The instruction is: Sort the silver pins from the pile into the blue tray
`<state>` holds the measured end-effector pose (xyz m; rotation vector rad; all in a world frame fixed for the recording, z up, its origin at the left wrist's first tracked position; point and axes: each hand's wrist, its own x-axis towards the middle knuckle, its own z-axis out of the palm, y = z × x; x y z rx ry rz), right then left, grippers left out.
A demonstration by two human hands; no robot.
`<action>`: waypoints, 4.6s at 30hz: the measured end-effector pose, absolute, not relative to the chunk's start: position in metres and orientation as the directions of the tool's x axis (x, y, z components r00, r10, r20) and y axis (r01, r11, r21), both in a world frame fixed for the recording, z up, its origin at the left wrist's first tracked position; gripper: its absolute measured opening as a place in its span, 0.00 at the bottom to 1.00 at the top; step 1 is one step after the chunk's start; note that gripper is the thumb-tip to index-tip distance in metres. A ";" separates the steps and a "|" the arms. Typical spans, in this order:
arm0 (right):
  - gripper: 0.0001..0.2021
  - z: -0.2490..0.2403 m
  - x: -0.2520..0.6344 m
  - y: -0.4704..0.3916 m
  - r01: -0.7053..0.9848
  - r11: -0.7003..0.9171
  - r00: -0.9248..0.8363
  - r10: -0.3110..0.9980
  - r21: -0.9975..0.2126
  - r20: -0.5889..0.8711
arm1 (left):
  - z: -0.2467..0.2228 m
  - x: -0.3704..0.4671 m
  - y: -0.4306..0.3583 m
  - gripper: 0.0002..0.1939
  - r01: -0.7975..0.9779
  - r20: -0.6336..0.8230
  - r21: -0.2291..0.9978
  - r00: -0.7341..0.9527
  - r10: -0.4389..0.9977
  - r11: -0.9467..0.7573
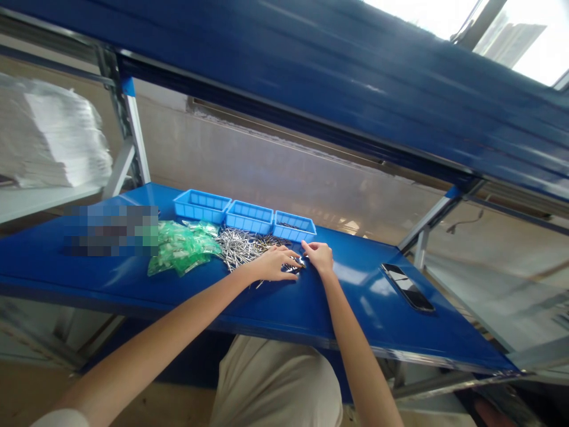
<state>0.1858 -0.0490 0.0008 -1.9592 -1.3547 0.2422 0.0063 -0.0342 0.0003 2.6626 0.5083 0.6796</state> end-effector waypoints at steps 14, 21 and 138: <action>0.21 0.011 0.188 -0.054 0.545 -0.183 0.150 0.981 -0.818 -0.120 | 0.000 0.010 -0.031 0.09 0.491 0.419 0.328 0.690 0.590 -0.807; 0.30 0.025 0.200 -0.068 0.494 -0.093 -0.191 0.958 -0.865 -0.212 | 0.002 0.011 -0.026 0.11 0.464 0.567 0.537 0.419 0.709 -0.704; 0.16 -0.006 0.183 -0.046 0.797 0.253 -0.067 0.940 -0.549 0.335 | 0.015 0.001 -0.016 0.09 0.601 0.483 0.354 0.538 0.690 -0.716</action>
